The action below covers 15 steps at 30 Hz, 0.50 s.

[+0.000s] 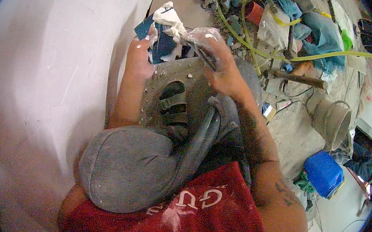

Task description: Applying joint compound to a wall section during renovation.

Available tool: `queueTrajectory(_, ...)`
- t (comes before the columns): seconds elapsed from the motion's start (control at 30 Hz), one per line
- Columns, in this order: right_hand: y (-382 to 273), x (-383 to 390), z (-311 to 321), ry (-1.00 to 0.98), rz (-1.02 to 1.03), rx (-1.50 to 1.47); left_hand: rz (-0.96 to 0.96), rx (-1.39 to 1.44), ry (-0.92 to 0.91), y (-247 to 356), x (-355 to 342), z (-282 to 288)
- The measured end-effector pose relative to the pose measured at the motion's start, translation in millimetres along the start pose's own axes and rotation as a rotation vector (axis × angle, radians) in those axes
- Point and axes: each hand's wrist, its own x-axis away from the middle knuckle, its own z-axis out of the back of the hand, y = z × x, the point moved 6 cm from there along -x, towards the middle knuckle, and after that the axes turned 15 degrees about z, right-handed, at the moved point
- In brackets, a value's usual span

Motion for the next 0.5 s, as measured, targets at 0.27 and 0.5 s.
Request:
queueTrajectory(0.27, 18.8, 3.5, -19.2, -0.093, 0.043, 0.089, 0.608, 1.434, -0.289, -13.0, 6.5, -19.6)
queueTrajectory(0.5, 43.5, 12.8, 28.5, 0.070, -0.078, -0.101, 0.301, 0.895, -0.075, 0.3, -3.4, 8.8)
